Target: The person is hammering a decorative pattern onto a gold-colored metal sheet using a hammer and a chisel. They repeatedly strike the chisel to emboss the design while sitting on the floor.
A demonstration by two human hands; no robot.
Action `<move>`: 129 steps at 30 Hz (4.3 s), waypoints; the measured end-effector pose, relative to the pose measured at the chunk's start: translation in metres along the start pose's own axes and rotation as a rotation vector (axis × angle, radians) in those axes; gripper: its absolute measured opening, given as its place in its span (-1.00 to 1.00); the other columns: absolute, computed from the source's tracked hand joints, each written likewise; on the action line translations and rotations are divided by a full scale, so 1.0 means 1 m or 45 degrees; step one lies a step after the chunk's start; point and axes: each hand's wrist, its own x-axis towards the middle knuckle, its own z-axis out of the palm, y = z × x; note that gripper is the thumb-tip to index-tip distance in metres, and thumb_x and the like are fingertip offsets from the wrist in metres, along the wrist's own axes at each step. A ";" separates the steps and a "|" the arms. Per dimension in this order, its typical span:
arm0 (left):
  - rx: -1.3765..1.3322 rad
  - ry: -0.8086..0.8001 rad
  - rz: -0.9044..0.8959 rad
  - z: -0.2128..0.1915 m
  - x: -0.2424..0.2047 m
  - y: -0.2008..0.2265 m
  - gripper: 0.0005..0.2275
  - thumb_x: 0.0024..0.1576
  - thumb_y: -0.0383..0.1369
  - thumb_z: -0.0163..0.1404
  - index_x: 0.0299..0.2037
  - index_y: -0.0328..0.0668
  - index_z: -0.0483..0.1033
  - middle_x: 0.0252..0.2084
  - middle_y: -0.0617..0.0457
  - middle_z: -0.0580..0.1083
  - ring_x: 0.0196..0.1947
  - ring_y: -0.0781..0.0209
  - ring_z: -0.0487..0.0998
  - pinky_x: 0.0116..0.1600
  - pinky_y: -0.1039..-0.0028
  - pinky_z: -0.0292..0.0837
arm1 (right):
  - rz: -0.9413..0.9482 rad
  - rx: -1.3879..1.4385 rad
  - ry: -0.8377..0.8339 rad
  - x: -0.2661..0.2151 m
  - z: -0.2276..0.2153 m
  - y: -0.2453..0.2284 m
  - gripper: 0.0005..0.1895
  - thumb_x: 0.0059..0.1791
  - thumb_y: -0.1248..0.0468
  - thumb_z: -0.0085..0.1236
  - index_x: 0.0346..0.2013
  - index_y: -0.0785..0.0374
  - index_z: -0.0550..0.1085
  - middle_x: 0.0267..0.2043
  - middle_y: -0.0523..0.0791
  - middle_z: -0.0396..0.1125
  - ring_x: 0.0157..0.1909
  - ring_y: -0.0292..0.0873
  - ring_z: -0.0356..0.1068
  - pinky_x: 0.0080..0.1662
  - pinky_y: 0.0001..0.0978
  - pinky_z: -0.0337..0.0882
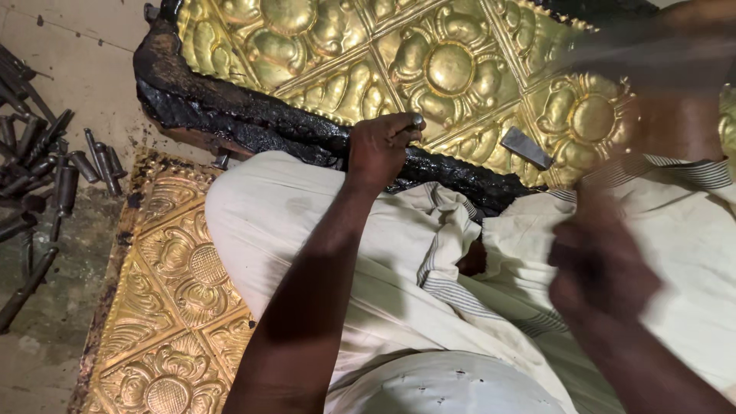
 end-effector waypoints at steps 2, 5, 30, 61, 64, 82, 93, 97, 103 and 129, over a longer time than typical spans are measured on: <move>-0.022 0.001 -0.004 -0.002 0.001 0.002 -0.85 0.17 -0.61 0.09 -0.11 -0.23 0.63 -0.18 -0.07 0.66 -0.21 0.22 0.75 -0.12 0.48 0.67 | -0.131 -0.187 -0.193 0.000 0.004 0.004 -0.28 -0.09 0.50 0.22 0.40 0.26 0.39 -0.33 0.04 0.40 -0.34 -0.09 0.39 -0.28 -0.17 0.40; -0.012 0.026 -0.045 -0.001 0.006 0.002 -0.85 0.16 -0.58 0.10 -0.12 -0.22 0.64 -0.21 -0.07 0.67 -0.23 0.20 0.75 -0.13 0.47 0.65 | -0.335 -0.166 0.124 -0.003 0.002 0.006 -0.39 0.01 0.44 0.21 0.37 0.20 0.35 -0.24 0.00 0.41 -0.31 -0.05 0.42 -0.25 -0.18 0.43; 0.050 0.038 0.045 -0.008 0.003 0.007 -0.90 0.27 -0.52 0.03 -0.12 -0.21 0.62 -0.18 -0.07 0.65 -0.19 0.20 0.74 -0.13 0.44 0.64 | -0.300 -0.253 0.271 -0.006 0.004 0.003 -0.37 0.06 0.43 0.23 0.40 0.02 0.33 -0.26 0.01 0.41 -0.27 -0.01 0.45 -0.27 -0.20 0.43; -0.262 0.229 -0.123 -0.002 0.004 0.008 -0.85 0.21 -0.57 0.06 -0.07 -0.29 0.61 -0.20 -0.06 0.66 -0.22 0.20 0.70 -0.10 0.53 0.60 | -0.149 -0.201 0.400 -0.011 0.013 0.003 -0.56 0.07 0.34 0.27 0.24 0.33 0.44 -0.24 0.03 0.48 -0.31 -0.20 0.48 -0.25 -0.37 0.45; -0.316 0.206 -0.117 -0.003 0.004 0.009 -0.82 0.17 -0.60 0.08 -0.05 -0.29 0.61 -0.18 -0.07 0.66 -0.19 0.21 0.72 -0.08 0.54 0.60 | 0.070 0.068 0.314 -0.006 0.007 0.005 -0.46 0.10 0.32 0.18 0.37 0.26 0.29 -0.28 -0.05 0.44 -0.35 -0.29 0.48 -0.31 -0.45 0.44; 0.052 0.103 0.078 0.000 0.000 0.001 -0.87 0.19 -0.60 0.08 -0.12 -0.26 0.62 -0.21 -0.07 0.65 -0.23 0.20 0.74 -0.15 0.48 0.65 | 0.311 0.261 0.290 -0.029 0.008 0.036 -0.66 0.15 0.52 -0.08 0.21 0.25 0.37 -0.35 0.06 0.32 -0.50 -0.07 0.22 -0.44 -0.28 0.26; 0.020 0.104 0.039 -0.006 0.007 0.008 -0.85 0.23 -0.58 0.00 -0.09 -0.28 0.61 -0.17 -0.10 0.64 -0.19 0.20 0.73 -0.13 0.47 0.65 | 0.085 0.114 0.131 -0.015 -0.003 0.005 -0.34 0.04 0.39 0.06 0.46 0.10 0.22 -0.31 -0.03 0.36 -0.54 -0.03 0.29 -0.49 -0.18 0.31; 0.055 0.088 0.072 -0.003 0.001 0.008 -0.87 0.24 -0.58 0.02 -0.11 -0.28 0.62 -0.19 -0.10 0.64 -0.19 0.20 0.73 -0.15 0.48 0.64 | -0.118 -0.155 -0.071 -0.001 0.012 0.015 -0.30 0.00 0.36 0.17 0.46 0.18 0.26 -0.41 0.02 0.35 -0.50 0.01 0.33 -0.44 -0.12 0.35; -0.107 0.197 0.079 0.000 -0.001 0.003 -0.81 0.16 -0.63 0.01 -0.07 -0.31 0.60 -0.16 -0.11 0.64 -0.17 0.17 0.74 -0.10 0.47 0.65 | -0.211 -0.104 0.386 -0.023 0.011 0.024 -0.43 0.07 0.36 0.09 0.39 0.14 0.28 -0.27 0.01 0.39 -0.34 -0.01 0.41 -0.32 -0.16 0.41; -0.203 0.165 -0.066 0.000 0.006 0.005 -0.85 0.21 -0.62 0.03 -0.05 -0.35 0.58 -0.16 -0.10 0.63 -0.17 0.21 0.71 -0.08 0.48 0.64 | -0.344 -0.112 0.419 -0.003 -0.005 -0.003 -0.36 0.06 0.41 0.10 0.43 0.05 0.22 -0.28 -0.04 0.39 -0.38 0.00 0.43 -0.35 -0.15 0.44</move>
